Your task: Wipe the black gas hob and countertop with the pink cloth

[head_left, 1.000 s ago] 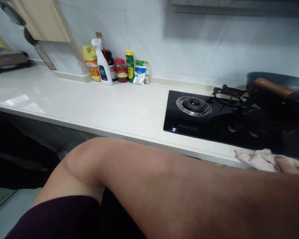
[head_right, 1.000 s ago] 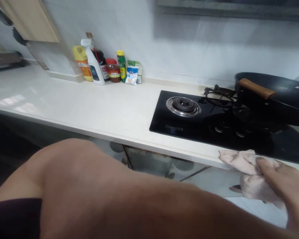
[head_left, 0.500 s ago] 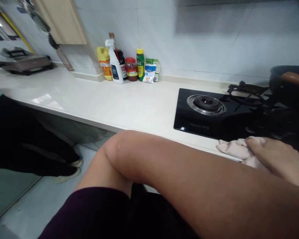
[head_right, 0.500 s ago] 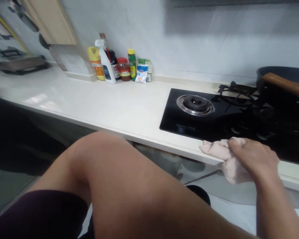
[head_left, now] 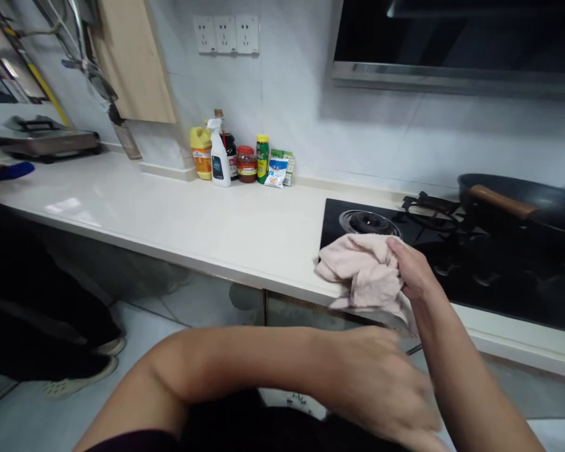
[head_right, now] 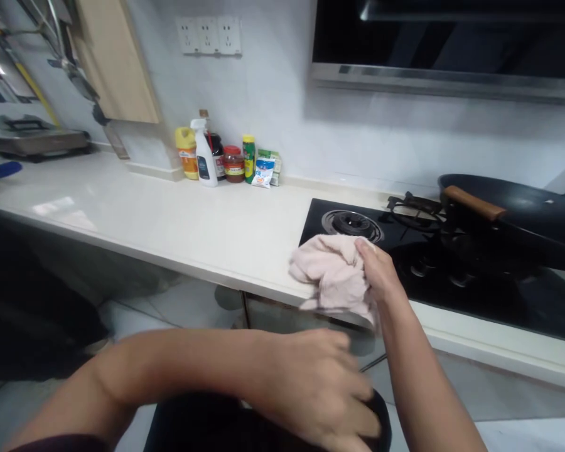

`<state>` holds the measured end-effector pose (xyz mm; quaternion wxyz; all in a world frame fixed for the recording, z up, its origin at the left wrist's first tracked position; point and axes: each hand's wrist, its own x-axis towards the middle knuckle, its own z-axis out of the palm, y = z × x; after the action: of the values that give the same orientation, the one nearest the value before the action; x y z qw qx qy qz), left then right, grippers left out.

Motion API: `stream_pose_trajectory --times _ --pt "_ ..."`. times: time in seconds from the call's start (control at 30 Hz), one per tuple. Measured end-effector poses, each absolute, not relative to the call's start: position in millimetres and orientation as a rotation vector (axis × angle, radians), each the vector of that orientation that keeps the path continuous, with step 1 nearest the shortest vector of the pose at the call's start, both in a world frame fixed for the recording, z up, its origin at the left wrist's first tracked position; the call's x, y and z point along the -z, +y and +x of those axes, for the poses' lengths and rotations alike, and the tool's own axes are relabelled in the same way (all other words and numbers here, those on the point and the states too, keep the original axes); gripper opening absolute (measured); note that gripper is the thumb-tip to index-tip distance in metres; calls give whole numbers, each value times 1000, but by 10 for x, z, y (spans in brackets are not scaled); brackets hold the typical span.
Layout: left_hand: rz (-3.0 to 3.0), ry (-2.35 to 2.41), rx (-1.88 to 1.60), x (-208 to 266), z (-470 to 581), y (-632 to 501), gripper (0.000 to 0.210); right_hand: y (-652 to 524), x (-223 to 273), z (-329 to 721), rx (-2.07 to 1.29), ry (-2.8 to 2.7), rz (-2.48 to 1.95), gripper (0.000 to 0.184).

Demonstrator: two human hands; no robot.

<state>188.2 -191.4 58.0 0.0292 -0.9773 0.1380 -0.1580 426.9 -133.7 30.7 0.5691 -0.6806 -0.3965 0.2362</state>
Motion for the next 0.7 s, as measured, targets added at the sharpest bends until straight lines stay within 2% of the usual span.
stream_pose_trajectory --times 0.1,0.2,0.27,0.4,0.5,0.7 --pt "-3197 326 622 -650 1560 -1660 29 -1354 -333 4545 -348 -941 -1644 57" --pt "-3350 -153 689 -611 1244 -1331 39 -1479 -358 4786 184 -1041 -1869 58" --pt "-3389 -477 739 -563 1153 -1122 42 -1570 -391 4799 406 -1109 -1884 59" --pt "-3397 -855 1025 -482 1243 -766 45 -1617 -409 4430 314 -1609 -1989 49" --pt "-3248 -928 1269 -390 1369 -510 43 -1518 -326 4129 195 -1961 -2160 52" --pt "-3067 -835 1228 -57 1392 -71 33 -1215 -235 4357 244 -1951 -2210 40"
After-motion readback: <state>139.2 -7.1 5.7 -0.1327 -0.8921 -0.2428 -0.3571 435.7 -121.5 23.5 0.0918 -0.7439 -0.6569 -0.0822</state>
